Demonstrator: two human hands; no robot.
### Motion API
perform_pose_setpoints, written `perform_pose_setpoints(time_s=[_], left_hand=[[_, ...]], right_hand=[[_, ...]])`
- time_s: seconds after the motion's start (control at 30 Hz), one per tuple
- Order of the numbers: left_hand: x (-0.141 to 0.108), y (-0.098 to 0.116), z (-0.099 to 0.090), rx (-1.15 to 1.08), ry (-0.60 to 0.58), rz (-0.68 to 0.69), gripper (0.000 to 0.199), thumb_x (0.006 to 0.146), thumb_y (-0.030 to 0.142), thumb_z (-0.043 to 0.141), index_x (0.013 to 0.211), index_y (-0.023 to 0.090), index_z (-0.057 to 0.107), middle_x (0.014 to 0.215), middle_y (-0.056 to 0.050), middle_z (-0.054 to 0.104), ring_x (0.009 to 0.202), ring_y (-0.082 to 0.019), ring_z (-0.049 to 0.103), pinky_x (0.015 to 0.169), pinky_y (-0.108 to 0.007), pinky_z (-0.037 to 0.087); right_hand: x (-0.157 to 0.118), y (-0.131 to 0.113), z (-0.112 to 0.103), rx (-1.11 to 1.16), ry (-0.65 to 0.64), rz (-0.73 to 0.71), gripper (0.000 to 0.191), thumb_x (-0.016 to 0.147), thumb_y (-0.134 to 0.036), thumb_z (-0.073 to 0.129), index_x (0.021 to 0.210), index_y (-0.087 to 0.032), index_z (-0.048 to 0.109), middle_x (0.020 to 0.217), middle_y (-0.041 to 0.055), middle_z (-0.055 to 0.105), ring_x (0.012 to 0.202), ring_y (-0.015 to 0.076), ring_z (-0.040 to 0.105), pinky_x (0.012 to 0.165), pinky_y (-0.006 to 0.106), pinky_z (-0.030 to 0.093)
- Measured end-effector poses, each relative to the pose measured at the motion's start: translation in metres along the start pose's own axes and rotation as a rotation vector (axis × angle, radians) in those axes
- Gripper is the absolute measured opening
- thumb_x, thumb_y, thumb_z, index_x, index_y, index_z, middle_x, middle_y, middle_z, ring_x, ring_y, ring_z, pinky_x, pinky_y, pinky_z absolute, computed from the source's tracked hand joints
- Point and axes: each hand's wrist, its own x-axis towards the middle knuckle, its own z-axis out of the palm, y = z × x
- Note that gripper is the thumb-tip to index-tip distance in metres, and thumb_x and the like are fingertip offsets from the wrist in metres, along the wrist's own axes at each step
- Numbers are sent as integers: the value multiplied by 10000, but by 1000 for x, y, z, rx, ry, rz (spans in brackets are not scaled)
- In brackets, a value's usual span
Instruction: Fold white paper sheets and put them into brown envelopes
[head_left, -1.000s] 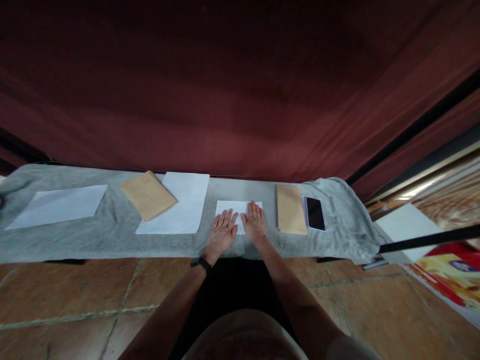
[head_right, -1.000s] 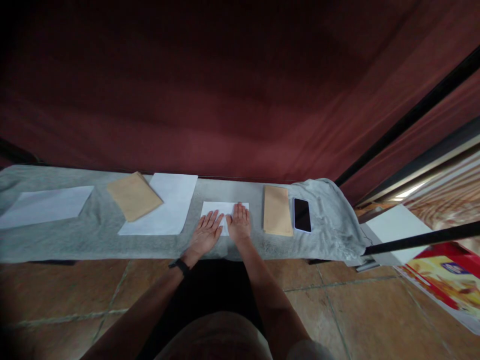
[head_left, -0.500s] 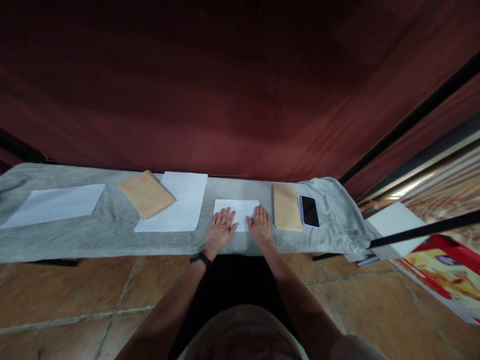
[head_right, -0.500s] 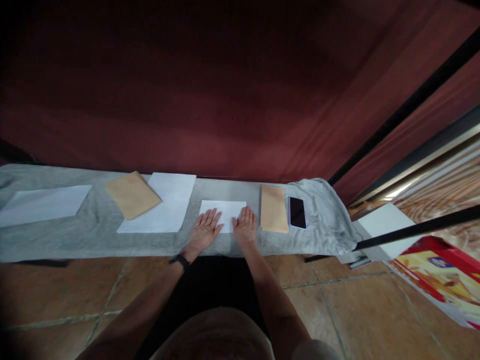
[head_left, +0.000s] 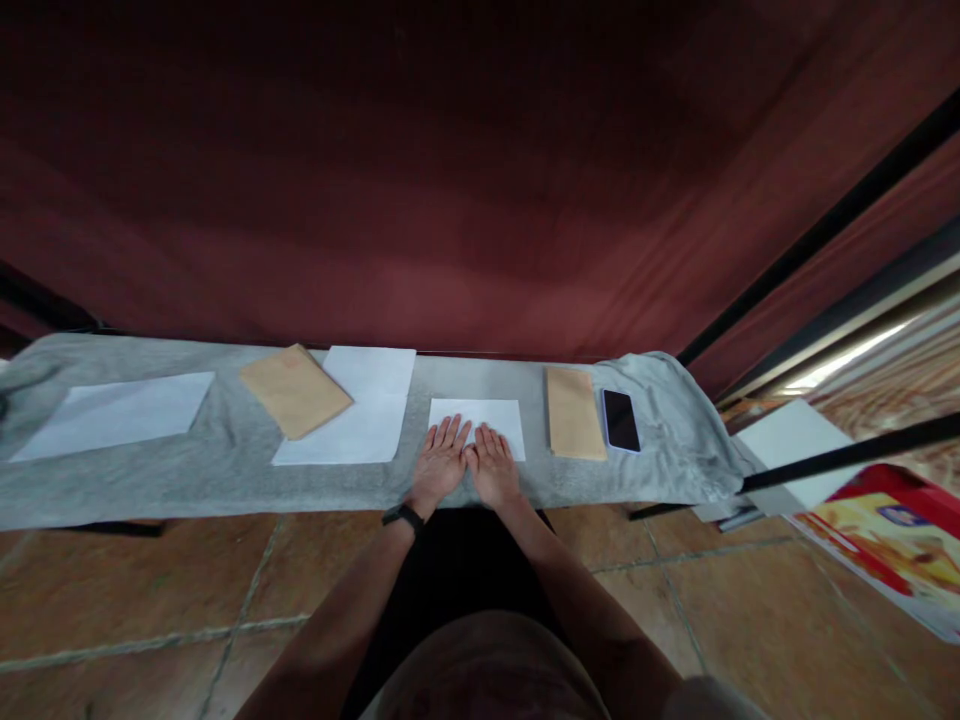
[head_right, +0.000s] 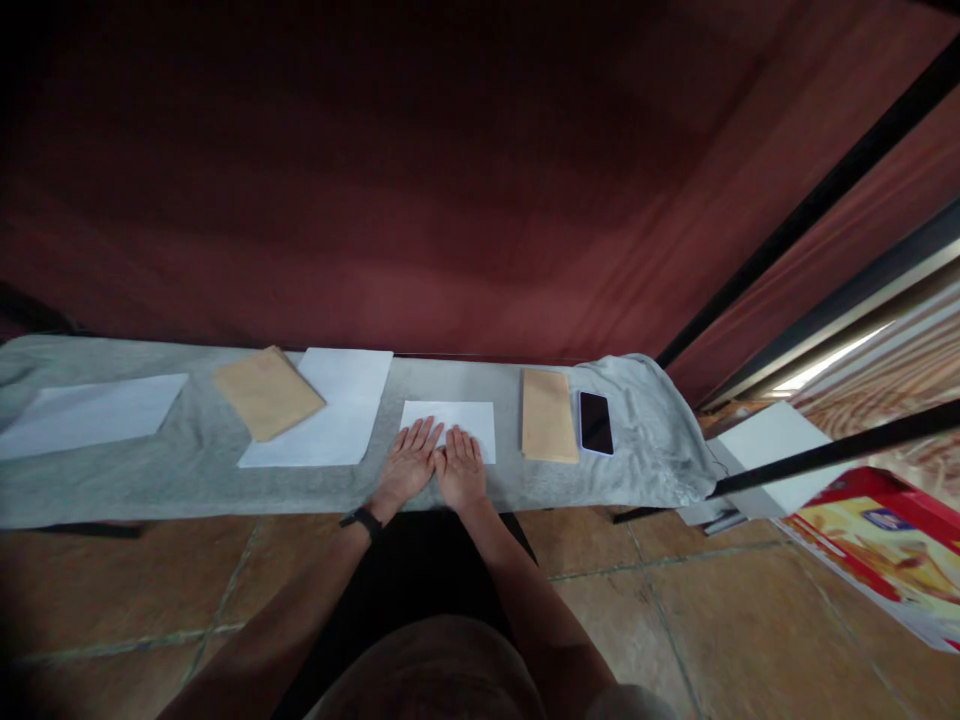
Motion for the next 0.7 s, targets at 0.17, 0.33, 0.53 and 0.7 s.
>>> perform_pose_setpoints(time_s=[0.17, 0.33, 0.53, 0.7], left_hand=[[0, 3, -1, -4, 4, -31, 568, 1042, 376, 288, 1586, 229, 361, 1669, -59, 303, 1564, -246, 217, 1279, -482, 174], [0, 5, 0, -5, 22, -56, 601, 1049, 439, 264, 1590, 189, 345, 1667, -94, 299, 1563, -236, 223, 1282, -461, 171], [5, 9, 2, -8, 3, -113, 620, 1053, 440, 236, 1586, 139, 340, 1660, -120, 306, 1558, -258, 234, 1276, -477, 187], [27, 27, 6, -50, -13, -55, 598, 1055, 408, 227, 1559, 135, 397, 1631, -103, 376, 1551, -264, 257, 1269, -480, 215]], right_hand=[[-7, 13, -1, -40, 80, 41, 571, 1079, -393, 336, 1544, -71, 417, 1601, 180, 402, 1495, 281, 374, 1223, 475, 274], [-19, 31, -5, -94, 162, 99, 584, 1063, -372, 378, 1532, -26, 416, 1589, 216, 408, 1474, 304, 402, 1210, 489, 292], [-30, 37, -10, -121, 187, 84, 586, 1063, -363, 383, 1542, -27, 401, 1587, 219, 410, 1470, 308, 411, 1214, 485, 297], [-31, 35, -13, -121, 174, 91, 599, 1060, -365, 393, 1552, -22, 380, 1593, 231, 388, 1472, 315, 410, 1209, 498, 304]])
